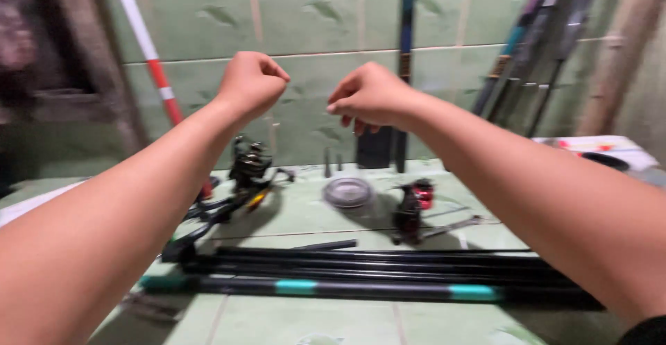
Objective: Assembling fishing rods by attaching reels and organizing small tackle components.
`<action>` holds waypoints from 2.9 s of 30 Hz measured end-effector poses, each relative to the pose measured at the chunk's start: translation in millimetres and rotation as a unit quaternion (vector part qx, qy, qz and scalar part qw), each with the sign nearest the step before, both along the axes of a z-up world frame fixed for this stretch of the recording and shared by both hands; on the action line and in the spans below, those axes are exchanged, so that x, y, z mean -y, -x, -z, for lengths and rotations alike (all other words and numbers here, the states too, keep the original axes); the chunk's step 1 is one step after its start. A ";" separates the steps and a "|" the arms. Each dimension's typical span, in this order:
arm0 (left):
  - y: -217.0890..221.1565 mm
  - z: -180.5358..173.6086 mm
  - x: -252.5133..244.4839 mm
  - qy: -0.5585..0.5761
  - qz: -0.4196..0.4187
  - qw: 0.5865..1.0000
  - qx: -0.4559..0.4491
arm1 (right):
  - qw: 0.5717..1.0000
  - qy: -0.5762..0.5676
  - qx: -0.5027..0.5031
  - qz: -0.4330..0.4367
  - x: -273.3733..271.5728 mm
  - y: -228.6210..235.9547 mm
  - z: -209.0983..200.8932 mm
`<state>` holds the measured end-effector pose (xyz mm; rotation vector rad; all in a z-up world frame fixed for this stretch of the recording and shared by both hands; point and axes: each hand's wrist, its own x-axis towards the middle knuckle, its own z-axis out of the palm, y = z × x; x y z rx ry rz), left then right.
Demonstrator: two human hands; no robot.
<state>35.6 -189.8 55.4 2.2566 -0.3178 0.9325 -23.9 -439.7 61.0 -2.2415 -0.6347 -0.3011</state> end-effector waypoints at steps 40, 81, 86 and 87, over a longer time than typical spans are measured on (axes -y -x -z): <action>21.5 72.8 470.1 0.013 0.356 0.823 -0.443 | 0.850 -0.146 -0.371 0.345 426.0 73.9 44.0; 19.5 24.6 348.0 -0.017 0.385 0.815 -0.434 | 0.922 -0.115 -0.231 0.289 369.7 99.3 -6.0; 9.4 31.1 291.5 -0.071 0.292 0.873 -0.383 | 0.931 0.034 -0.272 0.241 301.2 54.6 28.9; 5.8 32.6 282.5 -0.096 0.275 0.880 -0.374 | 0.930 0.069 -0.281 0.224 291.1 46.8 36.2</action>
